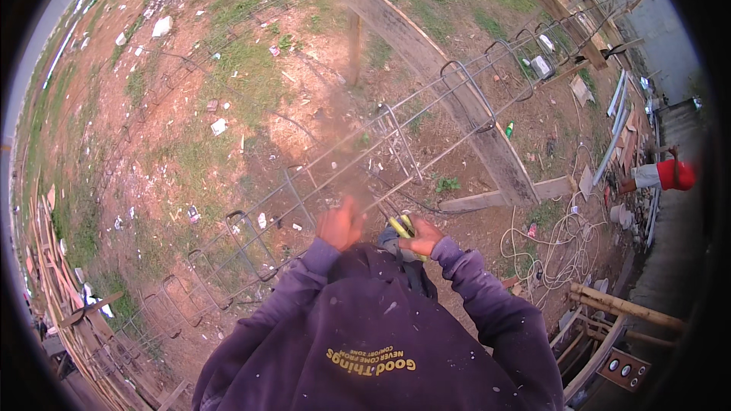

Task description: The person assembles a rebar cage by tying intersecting steel bars with wire using pliers. They repeatedly wrap wire around bar intersections and twist it to secure the grid structure on a construction site.

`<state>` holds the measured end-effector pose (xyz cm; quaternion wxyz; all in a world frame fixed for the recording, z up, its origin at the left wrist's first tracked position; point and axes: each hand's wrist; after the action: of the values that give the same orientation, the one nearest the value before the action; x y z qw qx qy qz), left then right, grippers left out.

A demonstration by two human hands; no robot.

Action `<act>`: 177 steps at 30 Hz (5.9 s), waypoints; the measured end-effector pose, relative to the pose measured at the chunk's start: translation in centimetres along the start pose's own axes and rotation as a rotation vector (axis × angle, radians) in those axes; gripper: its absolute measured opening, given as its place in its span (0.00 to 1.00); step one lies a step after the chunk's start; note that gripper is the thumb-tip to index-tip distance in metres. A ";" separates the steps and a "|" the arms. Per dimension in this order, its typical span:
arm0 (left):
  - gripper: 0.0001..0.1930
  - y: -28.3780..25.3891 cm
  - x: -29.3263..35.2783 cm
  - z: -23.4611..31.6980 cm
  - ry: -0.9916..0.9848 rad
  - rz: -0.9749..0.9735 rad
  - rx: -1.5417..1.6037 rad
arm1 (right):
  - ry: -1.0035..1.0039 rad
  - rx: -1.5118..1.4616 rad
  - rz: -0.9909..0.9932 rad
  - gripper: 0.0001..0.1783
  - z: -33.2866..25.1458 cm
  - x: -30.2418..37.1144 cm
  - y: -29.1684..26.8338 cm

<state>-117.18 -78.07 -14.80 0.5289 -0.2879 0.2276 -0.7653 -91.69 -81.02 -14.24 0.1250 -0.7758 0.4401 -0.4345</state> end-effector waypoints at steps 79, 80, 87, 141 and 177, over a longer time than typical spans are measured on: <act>0.21 11.0 -13.1 12.2 -0.439 0.420 1.684 | 0.042 -0.770 0.225 0.43 -2.5 -13.8 -18.0; 0.22 11.1 -13.1 12.2 -0.470 0.455 1.681 | -0.018 -0.718 0.029 0.42 -2.7 -14.3 -17.9; 0.23 11.4 -13.2 13.3 -0.471 0.668 1.608 | 0.100 -0.829 -0.008 0.44 -3.8 -16.2 -19.2; 0.21 1.1 2.4 -2.3 -0.558 0.471 1.410 | -0.160 -2.428 -0.695 0.08 3.3 -0.5 6.5; 0.09 9.2 -7.5 4.1 0.289 0.246 -0.233 | -0.154 -0.873 1.378 0.15 8.1 3.8 -15.7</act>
<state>-106.07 -74.33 -19.32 0.5434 -0.2046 0.4212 -0.6968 -75.39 -76.41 -7.86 0.0804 -0.3377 0.9378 0.0048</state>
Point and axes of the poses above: each hand's wrist, its own x-axis away from the middle knuckle, its own y-axis out of the palm, z = x × y, and after that the axes turned 1 degree about -y, right-handed
